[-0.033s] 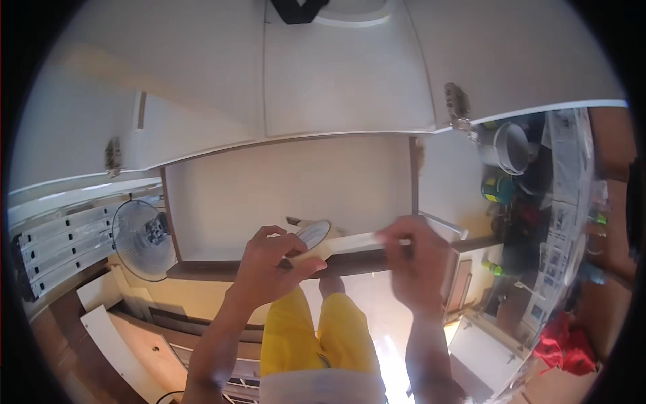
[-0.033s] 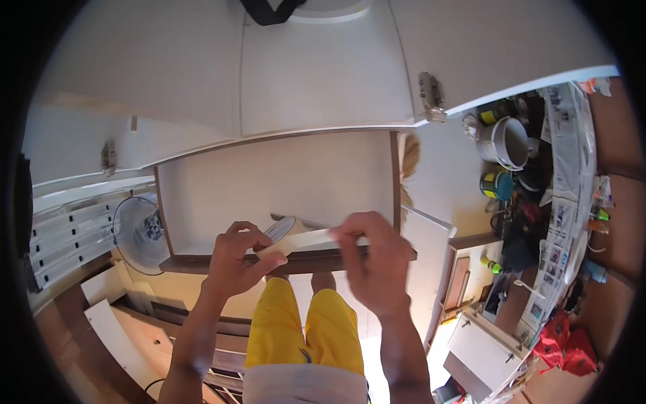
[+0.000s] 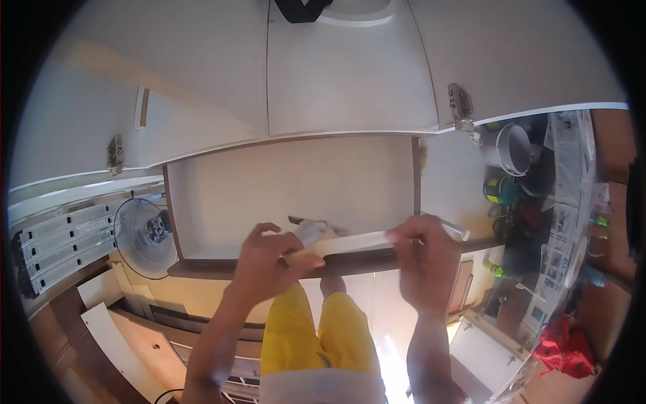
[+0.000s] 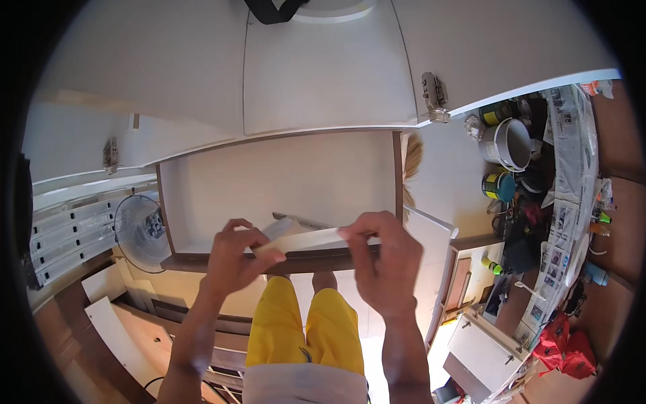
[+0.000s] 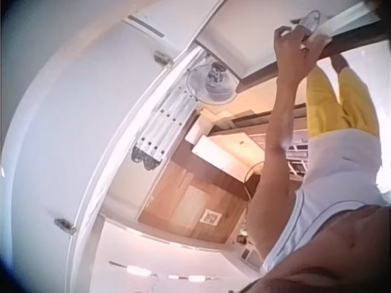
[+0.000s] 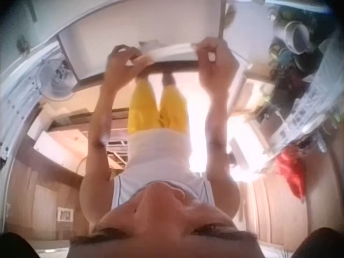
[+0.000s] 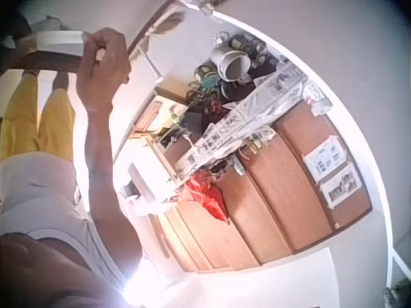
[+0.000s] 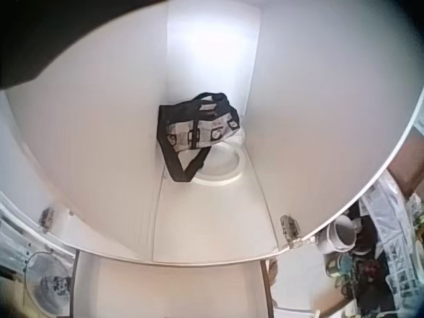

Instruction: The person applies a strip of white edge banding to the front edge of a white cabinet door. They smooth the strip along the edge, press it firmly, and trim the excess material at the ends using a utility knife.

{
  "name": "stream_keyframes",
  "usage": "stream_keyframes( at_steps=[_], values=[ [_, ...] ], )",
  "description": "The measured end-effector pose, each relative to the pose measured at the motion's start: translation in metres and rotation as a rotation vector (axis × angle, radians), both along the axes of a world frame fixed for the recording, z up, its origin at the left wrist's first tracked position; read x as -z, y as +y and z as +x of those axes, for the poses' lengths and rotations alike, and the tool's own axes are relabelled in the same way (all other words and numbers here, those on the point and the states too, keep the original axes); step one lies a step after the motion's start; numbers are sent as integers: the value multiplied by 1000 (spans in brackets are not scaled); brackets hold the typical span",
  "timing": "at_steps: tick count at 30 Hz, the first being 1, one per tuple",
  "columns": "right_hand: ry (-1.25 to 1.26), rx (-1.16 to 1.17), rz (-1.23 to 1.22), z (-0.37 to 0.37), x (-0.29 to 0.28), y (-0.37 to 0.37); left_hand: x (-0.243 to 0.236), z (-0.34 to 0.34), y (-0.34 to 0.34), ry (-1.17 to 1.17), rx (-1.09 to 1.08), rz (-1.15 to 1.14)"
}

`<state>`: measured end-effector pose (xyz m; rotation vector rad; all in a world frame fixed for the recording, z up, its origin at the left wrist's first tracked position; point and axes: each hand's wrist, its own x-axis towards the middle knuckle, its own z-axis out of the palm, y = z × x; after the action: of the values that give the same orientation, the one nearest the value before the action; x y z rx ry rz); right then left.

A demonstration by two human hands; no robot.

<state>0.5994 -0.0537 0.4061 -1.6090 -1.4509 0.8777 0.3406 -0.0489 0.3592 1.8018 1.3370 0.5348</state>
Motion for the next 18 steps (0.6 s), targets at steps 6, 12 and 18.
stream_keyframes(
  at_steps=[6, 12, 18],
  values=[
    [97, 94, 14, 39, 10, 8, 1, -52, -12, -66, 94, 178],
    [42, 216, 57, 98, -11, 18, -13, -127, -20, 198, 114, 196],
    [-51, 382, 19, 143, 14, 43, -35, -225, -3, 426, 14, 137]
  ],
)
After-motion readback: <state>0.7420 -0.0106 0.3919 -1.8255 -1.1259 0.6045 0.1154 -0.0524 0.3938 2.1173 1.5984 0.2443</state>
